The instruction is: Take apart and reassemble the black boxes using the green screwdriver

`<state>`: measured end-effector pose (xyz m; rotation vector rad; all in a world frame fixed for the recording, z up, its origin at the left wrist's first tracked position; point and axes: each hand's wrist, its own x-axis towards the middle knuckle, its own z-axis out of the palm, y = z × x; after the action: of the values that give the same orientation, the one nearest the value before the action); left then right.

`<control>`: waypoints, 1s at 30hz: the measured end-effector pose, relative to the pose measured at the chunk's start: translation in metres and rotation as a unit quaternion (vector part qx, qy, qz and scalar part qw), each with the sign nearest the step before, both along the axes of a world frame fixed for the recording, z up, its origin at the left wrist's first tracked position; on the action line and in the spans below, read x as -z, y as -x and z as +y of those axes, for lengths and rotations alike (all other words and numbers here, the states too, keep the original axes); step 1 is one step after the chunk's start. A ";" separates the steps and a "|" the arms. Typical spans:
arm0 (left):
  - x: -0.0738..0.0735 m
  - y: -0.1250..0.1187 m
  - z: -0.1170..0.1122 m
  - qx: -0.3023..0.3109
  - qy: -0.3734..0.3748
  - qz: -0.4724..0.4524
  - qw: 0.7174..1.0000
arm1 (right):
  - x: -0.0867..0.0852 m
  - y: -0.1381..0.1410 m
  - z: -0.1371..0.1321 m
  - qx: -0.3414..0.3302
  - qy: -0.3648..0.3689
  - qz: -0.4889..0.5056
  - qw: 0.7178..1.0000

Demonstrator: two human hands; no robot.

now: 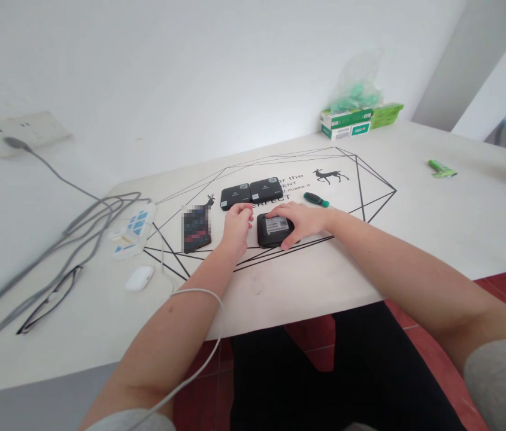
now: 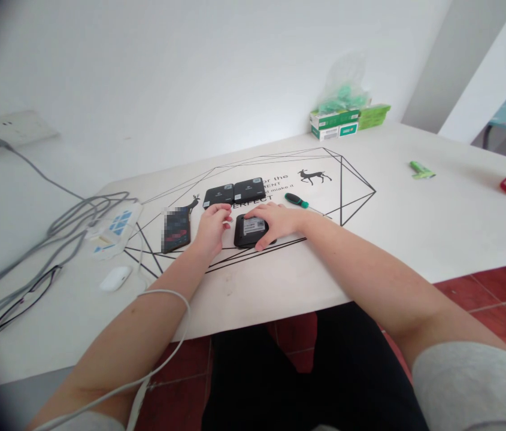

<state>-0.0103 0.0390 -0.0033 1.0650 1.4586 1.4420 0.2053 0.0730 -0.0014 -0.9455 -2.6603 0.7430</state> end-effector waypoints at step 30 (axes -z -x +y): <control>0.017 -0.006 0.003 0.012 0.004 0.103 0.995 | 0.003 0.030 -0.024 0.086 -0.110 -0.025 0.990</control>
<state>-0.0048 0.0415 -0.0208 1.2515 1.5873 1.3401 0.1748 0.0493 -0.0046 -1.1247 -2.5928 0.3831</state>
